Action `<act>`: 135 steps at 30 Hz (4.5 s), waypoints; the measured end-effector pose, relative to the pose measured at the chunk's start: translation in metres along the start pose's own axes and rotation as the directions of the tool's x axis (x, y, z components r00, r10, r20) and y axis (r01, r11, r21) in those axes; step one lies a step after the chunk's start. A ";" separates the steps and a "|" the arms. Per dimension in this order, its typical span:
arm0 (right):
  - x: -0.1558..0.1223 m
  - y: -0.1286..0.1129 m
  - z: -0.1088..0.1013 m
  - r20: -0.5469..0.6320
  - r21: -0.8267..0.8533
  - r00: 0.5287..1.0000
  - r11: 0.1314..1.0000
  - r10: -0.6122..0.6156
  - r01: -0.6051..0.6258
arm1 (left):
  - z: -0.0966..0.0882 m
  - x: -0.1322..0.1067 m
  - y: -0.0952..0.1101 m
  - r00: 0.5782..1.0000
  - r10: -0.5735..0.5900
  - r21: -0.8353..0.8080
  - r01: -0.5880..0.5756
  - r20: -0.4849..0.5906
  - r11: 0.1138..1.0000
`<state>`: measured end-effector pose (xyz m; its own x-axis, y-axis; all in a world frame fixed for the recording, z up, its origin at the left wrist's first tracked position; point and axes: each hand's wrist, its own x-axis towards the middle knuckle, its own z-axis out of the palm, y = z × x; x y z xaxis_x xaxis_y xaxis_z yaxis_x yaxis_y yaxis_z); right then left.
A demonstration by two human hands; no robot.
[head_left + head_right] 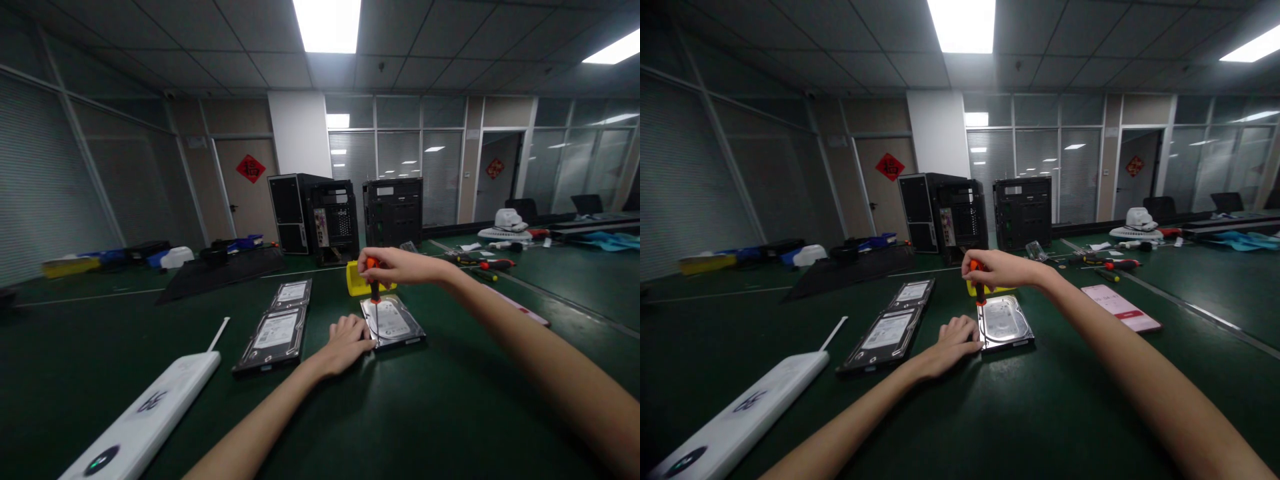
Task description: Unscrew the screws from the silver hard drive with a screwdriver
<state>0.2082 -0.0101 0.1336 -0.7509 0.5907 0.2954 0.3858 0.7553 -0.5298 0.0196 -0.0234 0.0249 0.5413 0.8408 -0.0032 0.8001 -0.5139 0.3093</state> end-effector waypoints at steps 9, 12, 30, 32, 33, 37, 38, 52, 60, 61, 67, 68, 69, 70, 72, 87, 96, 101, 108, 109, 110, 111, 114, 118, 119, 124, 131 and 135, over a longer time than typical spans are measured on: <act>0.000 0.009 0.000 -0.017 0.011 1.000 1.000 0.008 -0.008 | 0.004 0.003 -0.002 1.000 0.001 0.030 -0.001 -0.022 1.000; 0.000 0.007 0.000 -0.011 0.006 1.000 1.000 0.004 -0.004 | 0.003 0.003 -0.002 1.000 0.003 0.027 -0.002 -0.027 1.000; -0.001 0.005 -0.001 -0.022 -0.014 1.000 1.000 0.003 -0.003 | 0.002 0.002 0.000 1.000 -0.016 0.032 0.017 -0.014 0.999; -0.001 0.004 -0.001 -0.023 -0.013 1.000 1.000 0.005 -0.005 | 0.002 0.002 -0.001 1.000 -0.008 0.023 0.008 -0.015 1.000; -0.001 0.004 -0.001 -0.024 -0.015 1.000 1.000 0.005 -0.006 | 0.002 0.002 -0.001 1.000 -0.003 0.021 0.004 -0.017 1.000; -0.001 0.004 -0.002 -0.030 -0.020 1.000 1.000 0.004 -0.004 | 0.003 0.002 -0.001 1.000 -0.006 0.033 0.007 -0.022 0.999; -0.001 0.003 -0.002 -0.030 -0.016 1.000 1.000 0.003 -0.004 | 0.003 0.002 -0.001 1.000 -0.008 0.036 0.009 -0.022 0.999; -0.002 0.003 -0.002 -0.023 -0.018 1.000 1.000 0.004 -0.004 | 0.003 0.002 -0.002 1.000 0.007 0.011 -0.007 -0.031 1.000; -0.002 0.003 -0.003 -0.017 -0.009 1.000 1.000 0.011 -0.011 | 0.003 0.002 -0.003 0.999 0.013 0.021 -0.012 -0.030 1.000; -0.002 0.003 -0.003 -0.013 -0.007 1.000 1.000 0.013 -0.013 | 0.003 0.002 -0.003 1.000 0.012 0.021 -0.011 -0.029 1.000; -0.001 0.003 -0.003 -0.013 -0.017 1.000 1.000 0.023 -0.024 | 0.004 0.003 -0.004 0.999 0.005 0.030 -0.004 -0.040 1.000; -0.001 0.003 -0.003 -0.015 -0.019 1.000 1.000 0.022 -0.023 | 0.005 0.003 -0.004 0.999 0.006 0.027 -0.005 -0.047 1.000; -0.001 0.003 -0.003 -0.017 -0.021 1.000 1.000 0.020 -0.020 | 0.005 0.003 -0.004 0.999 0.009 0.022 -0.008 -0.050 1.000; -0.001 0.003 -0.002 -0.016 -0.022 1.000 1.000 0.016 -0.017 | 0.005 0.003 -0.004 0.999 0.010 0.016 -0.010 -0.051 1.000; -0.001 0.002 -0.002 -0.015 -0.021 1.000 1.000 0.010 -0.010 | 0.006 0.003 -0.004 0.999 0.010 0.005 -0.009 -0.051 1.000; 0.003 0.000 0.001 -0.035 0.020 0.999 1.000 0.005 -0.005 | 0.006 0.002 -0.005 0.993 0.059 0.047 -0.055 -0.097 0.997; 0.006 0.001 0.010 -0.100 -0.003 0.995 1.000 -0.027 0.027 | 0.006 0.003 -0.005 0.984 0.099 0.115 -0.082 -0.147 0.990; 0.006 -0.007 0.011 -0.118 -0.072 0.988 0.993 -0.100 0.092 | 0.009 0.003 -0.007 0.982 0.101 0.110 -0.084 -0.161 0.990; 0.008 0.012 0.005 -0.040 0.155 0.999 0.988 0.014 -0.008 | -0.002 0.001 -0.002 0.964 0.145 0.058 -0.136 -0.225 0.989; 0.009 0.015 0.004 -0.037 0.171 0.999 0.985 0.024 -0.018 | -0.004 0.001 -0.001 0.960 0.155 0.044 -0.149 -0.231 0.988; 0.009 0.017 0.003 -0.033 0.182 0.999 0.983 0.032 -0.025 | -0.005 0.000 0.000 0.959 0.164 0.031 -0.161 -0.231 0.987; 0.009 0.018 0.002 -0.027 0.191 0.999 0.981 0.036 -0.031 | -0.006 0.000 0.001 0.958 0.174 0.020 -0.174 -0.227 0.985; 0.008 0.017 0.000 0.011 0.219 0.999 0.975 0.038 -0.039 | -0.006 -0.001 0.004 0.949 0.217 -0.009 -0.225 -0.227 0.974; 0.006 0.012 -0.002 0.079 0.282 0.997 0.959 0.008 -0.030 | -0.004 -0.002 0.008 0.934 0.231 -0.022 -0.246 -0.273 0.969; 0.006 0.011 -0.002 0.087 0.290 0.996 0.957 0.001 -0.027 | -0.003 -0.002 0.008 0.933 0.225 -0.023 -0.240 -0.280 0.970; 0.005 0.007 -0.002 0.069 0.237 0.997 0.971 -0.019 0.002 | -0.003 -0.002 0.007 0.926 0.220 -0.042 -0.244 -0.308 0.969; 0.008 0.003 0.001 -0.020 0.021 0.987 0.987 -0.158 0.158 | -0.003 -0.001 0.006 0.909 0.198 -0.030 -0.224 -0.367 0.974; 0.009 0.003 0.006 -0.079 -0.059 0.983 0.985 -0.167 0.162 | -0.004 -0.001 0.007 0.913 0.176 -0.036 -0.203 -0.369 0.978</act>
<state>0.1992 -0.0041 0.1299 -0.7598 0.4772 0.4416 0.2897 0.8565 -0.4272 0.0240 -0.0271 0.0311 0.5395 0.7396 0.4025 0.6636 -0.6677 0.3373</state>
